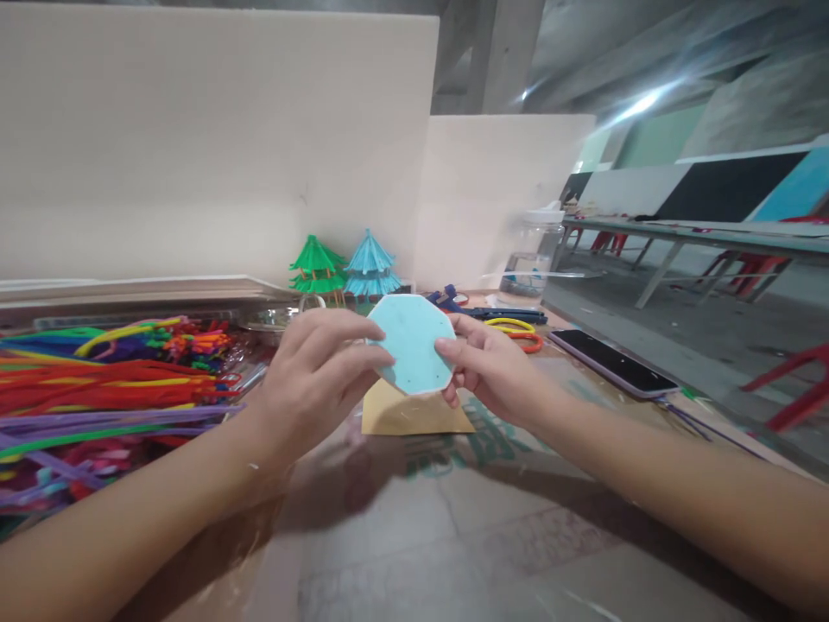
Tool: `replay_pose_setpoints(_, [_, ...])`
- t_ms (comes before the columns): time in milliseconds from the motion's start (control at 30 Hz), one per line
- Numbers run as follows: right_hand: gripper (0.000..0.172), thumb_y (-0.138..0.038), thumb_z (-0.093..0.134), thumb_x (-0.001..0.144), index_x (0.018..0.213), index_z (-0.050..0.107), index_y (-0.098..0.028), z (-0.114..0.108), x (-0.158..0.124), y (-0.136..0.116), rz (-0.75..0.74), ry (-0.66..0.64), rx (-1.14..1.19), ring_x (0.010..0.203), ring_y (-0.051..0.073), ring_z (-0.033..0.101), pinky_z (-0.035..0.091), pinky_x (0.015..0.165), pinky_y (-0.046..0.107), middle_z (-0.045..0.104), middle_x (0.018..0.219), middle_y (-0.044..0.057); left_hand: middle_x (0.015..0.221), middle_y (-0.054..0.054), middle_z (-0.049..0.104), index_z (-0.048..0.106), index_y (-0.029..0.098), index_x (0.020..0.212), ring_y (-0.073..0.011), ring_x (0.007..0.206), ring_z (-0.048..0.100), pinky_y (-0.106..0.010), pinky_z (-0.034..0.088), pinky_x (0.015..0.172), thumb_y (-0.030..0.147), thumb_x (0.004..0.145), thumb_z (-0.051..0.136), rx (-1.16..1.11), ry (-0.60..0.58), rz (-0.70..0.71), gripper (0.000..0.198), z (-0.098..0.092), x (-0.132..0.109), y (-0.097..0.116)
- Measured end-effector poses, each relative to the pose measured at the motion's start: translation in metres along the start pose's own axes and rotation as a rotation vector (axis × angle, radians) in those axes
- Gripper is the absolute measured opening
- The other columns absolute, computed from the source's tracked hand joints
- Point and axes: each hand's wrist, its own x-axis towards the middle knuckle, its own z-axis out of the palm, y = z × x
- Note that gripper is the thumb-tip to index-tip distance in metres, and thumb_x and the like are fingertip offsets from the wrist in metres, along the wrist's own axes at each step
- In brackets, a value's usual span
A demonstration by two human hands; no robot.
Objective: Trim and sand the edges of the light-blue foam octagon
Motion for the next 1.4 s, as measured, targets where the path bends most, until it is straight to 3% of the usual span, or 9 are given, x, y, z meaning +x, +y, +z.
replay_pose_setpoints(67, [0.04,-0.04,0.076,0.071,0.094,0.048,-0.021,0.002,-0.002,-0.002,-0.032,0.031,0.001,0.042,0.009,0.058,0.049,0.041,0.022,0.062,0.065,-0.006,0.107,-0.005,0.067,0.063,0.025,0.1,-0.0211,0.104,0.062,-0.039,0.049,0.093,0.023,0.087,0.059,-0.008,0.033,-0.157,0.014,0.002,0.002,-0.004])
replay_pose_setpoints(167, [0.04,-0.038,0.074,0.074,0.098,0.046,-0.021,0.006,-0.004,-0.002,-0.086,0.06,0.004,0.047,0.01,0.061,0.053,0.044,0.024,0.064,0.073,-0.004,0.11,-0.008,0.066,0.057,0.02,0.116,-0.022,0.103,0.063,-0.037,0.053,0.086,0.027,0.088,0.054,-0.204,-0.025,-0.46,0.028,0.002,0.005,-0.009])
replay_pose_setpoints(300, [0.044,-0.036,0.073,0.075,0.108,0.047,-0.022,0.008,-0.005,-0.002,-0.141,0.095,-0.004,0.057,0.012,0.064,0.057,0.048,0.026,0.065,0.084,-0.001,0.098,-0.008,0.071,0.065,0.017,0.1,-0.0207,0.09,0.066,-0.032,0.054,0.079,0.042,0.093,0.046,-0.54,-0.192,-0.649,0.033,0.002,0.007,-0.01])
replay_pose_setpoints(400, [0.041,-0.036,0.072,0.076,0.105,0.048,-0.022,0.009,-0.006,0.0,-0.144,0.084,-0.016,0.056,0.012,0.064,0.058,0.05,0.028,0.066,0.083,-0.001,0.086,-0.005,0.071,0.068,0.018,0.082,-0.0204,0.084,0.065,-0.031,0.052,0.078,0.051,0.092,0.044,-0.591,-0.285,-0.638,0.042,0.0,0.007,-0.003])
replay_pose_setpoints(533, [0.039,-0.037,0.072,0.076,0.103,0.049,-0.021,0.01,-0.007,0.003,-0.131,0.072,-0.026,0.055,0.013,0.065,0.059,0.052,0.03,0.067,0.081,-0.001,0.078,-0.003,0.069,0.066,0.018,0.069,-0.0194,0.078,0.062,-0.03,0.05,0.074,0.05,0.086,0.053,-0.523,-0.359,-0.629,0.038,-0.003,0.011,0.009])
replay_pose_setpoints(700, [0.041,-0.038,0.074,0.075,0.104,0.049,-0.022,0.009,-0.006,0.004,-0.118,0.067,0.003,0.054,0.013,0.065,0.059,0.053,0.03,0.068,0.081,-0.001,0.081,-0.002,0.07,0.068,0.019,0.076,-0.0185,0.078,0.063,-0.029,0.049,0.073,0.042,0.087,0.053,-0.527,-0.382,-0.596,0.03,-0.005,0.012,0.01])
replay_pose_setpoints(900, [0.044,-0.039,0.075,0.073,0.104,0.05,-0.021,0.007,-0.005,0.004,-0.058,0.029,0.074,0.051,0.012,0.065,0.056,0.052,0.026,0.067,0.075,-0.003,0.089,-0.003,0.072,0.069,0.02,0.084,-0.0191,0.086,0.065,-0.031,0.049,0.079,0.031,0.086,0.056,-0.533,-0.369,-0.559,0.017,-0.005,0.01,0.005])
replay_pose_setpoints(1200, [0.042,-0.039,0.074,0.075,0.105,0.051,-0.021,0.009,-0.008,0.004,-0.072,0.005,0.042,0.051,0.012,0.065,0.057,0.05,0.027,0.067,0.079,-0.002,0.084,-0.005,0.071,0.066,0.018,0.081,-0.0188,0.082,0.065,-0.029,0.053,0.077,0.052,0.092,0.045,-0.637,-0.255,-0.646,0.041,-0.008,0.016,0.0])
replay_pose_setpoints(1400, [0.044,-0.04,0.074,0.076,0.106,0.05,-0.021,0.007,-0.006,0.009,-0.082,-0.007,0.005,0.052,0.012,0.066,0.057,0.05,0.026,0.067,0.08,-0.002,0.077,-0.001,0.069,0.063,0.019,0.077,-0.0155,0.073,0.063,-0.025,0.05,0.069,0.045,0.087,0.055,-0.646,-0.266,-0.682,0.03,-0.01,0.017,0.003])
